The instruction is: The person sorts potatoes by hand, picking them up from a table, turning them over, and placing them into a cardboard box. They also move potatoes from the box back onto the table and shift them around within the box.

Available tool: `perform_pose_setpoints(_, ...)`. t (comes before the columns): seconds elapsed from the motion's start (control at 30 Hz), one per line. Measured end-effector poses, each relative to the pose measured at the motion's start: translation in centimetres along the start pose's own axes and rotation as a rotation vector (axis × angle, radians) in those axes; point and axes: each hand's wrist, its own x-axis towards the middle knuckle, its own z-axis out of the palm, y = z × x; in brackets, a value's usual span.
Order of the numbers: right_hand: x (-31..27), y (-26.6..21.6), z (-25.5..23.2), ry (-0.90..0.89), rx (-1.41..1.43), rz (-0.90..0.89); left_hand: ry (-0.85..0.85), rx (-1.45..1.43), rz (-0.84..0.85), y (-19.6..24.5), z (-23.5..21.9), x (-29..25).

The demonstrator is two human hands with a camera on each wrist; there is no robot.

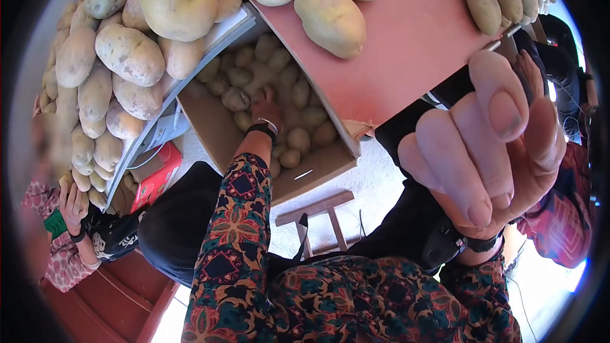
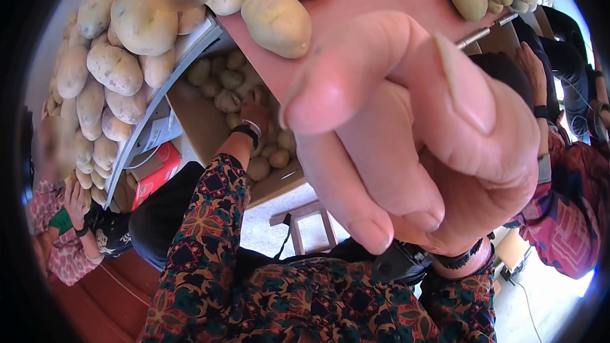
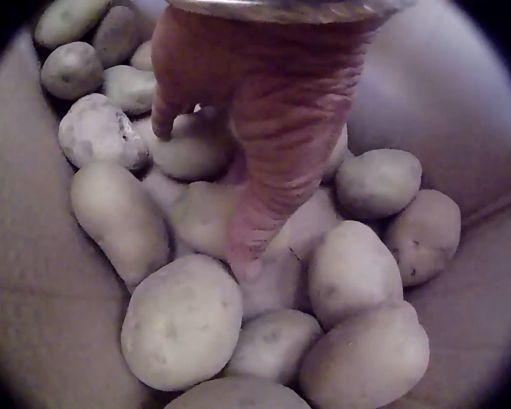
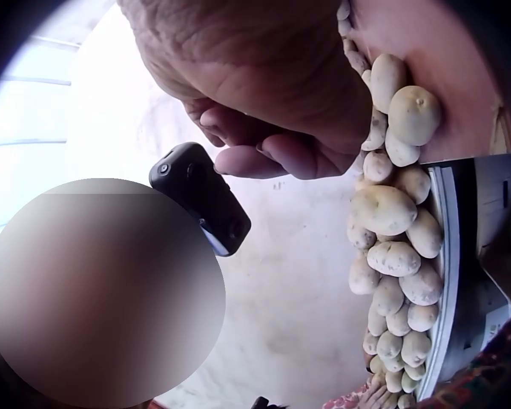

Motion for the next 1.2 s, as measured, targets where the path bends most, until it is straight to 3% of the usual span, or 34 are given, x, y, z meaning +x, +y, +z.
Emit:
perform_pose_setpoints(0.07,0.2,-0.1,0.0,0.014,-0.128,0.079,0.034,-0.023,-0.064,0.4,-0.1,-0.4)
perform_pose_setpoints(0.1,0.6,0.9,0.0,0.023,-0.02,0.008,0.032,-0.022,-0.066,0.4,-0.4,-0.4)
perform_pose_setpoints(0.17,0.8,1.0,0.2,0.024,0.087,-0.064,-0.144,-0.012,-0.051,0.1,-1.1,0.1)
perform_pose_setpoints(0.27,0.3,-0.1,0.4,0.078,-0.115,0.034,-0.19,0.011,0.0,-0.3,-0.9,0.3)
perform_pose_setpoints(0.37,0.6,1.0,0.7,0.177,-0.113,-0.054,-0.031,-0.19,-0.054,-0.4,-0.6,-1.1)
perform_pose_setpoints(0.5,1.3,1.9,1.0,0.236,-0.116,-0.163,-0.027,-0.348,-0.075,-0.8,-4.1,-3.7)
perform_pose_setpoints(0.57,1.6,2.1,1.0,0.267,-0.063,-0.156,-0.143,-0.424,0.112,-1.8,-6.9,-5.7)
perform_pose_setpoints(0.77,2.4,2.9,1.5,0.269,-0.098,-0.113,0.073,-0.612,0.241,-4.8,-11.6,-13.9)
perform_pose_setpoints(0.83,2.7,3.4,1.8,0.359,-0.168,-0.073,0.098,-0.644,0.262,-5.5,-13.5,-17.6)
perform_pose_setpoints(0.87,2.8,3.7,2.0,0.338,-0.178,-0.081,0.188,-0.8,0.268,-5.9,-14.2,-19.5)
perform_pose_setpoints(0.97,3.1,4.6,2.5,0.361,-0.354,-0.028,0.318,-1.118,0.333,-7.5,-16.2,-24.2)
perform_pose_setpoints(1.0,3.1,5.0,3.0,0.381,-0.519,-0.007,0.331,-1.287,0.388,-7.9,-16.8,-25.5)
perform_pose_setpoints(1.07,3.3,5.9,3.8,0.42,-0.85,0.04,0.459,-1.326,0.457,-8.4,-18.0,-27.7)
perform_pose_setpoints(1.1,3.2,6.2,3.8,0.346,-0.945,0.094,0.51,-1.413,0.537,-8.5,-18.5,-28.2)
perform_pose_setpoints(1.2,4.0,8.1,3.7,0.256,-0.967,0.067,0.604,-1.539,0.669,-8.6,-19.8,-29.5)
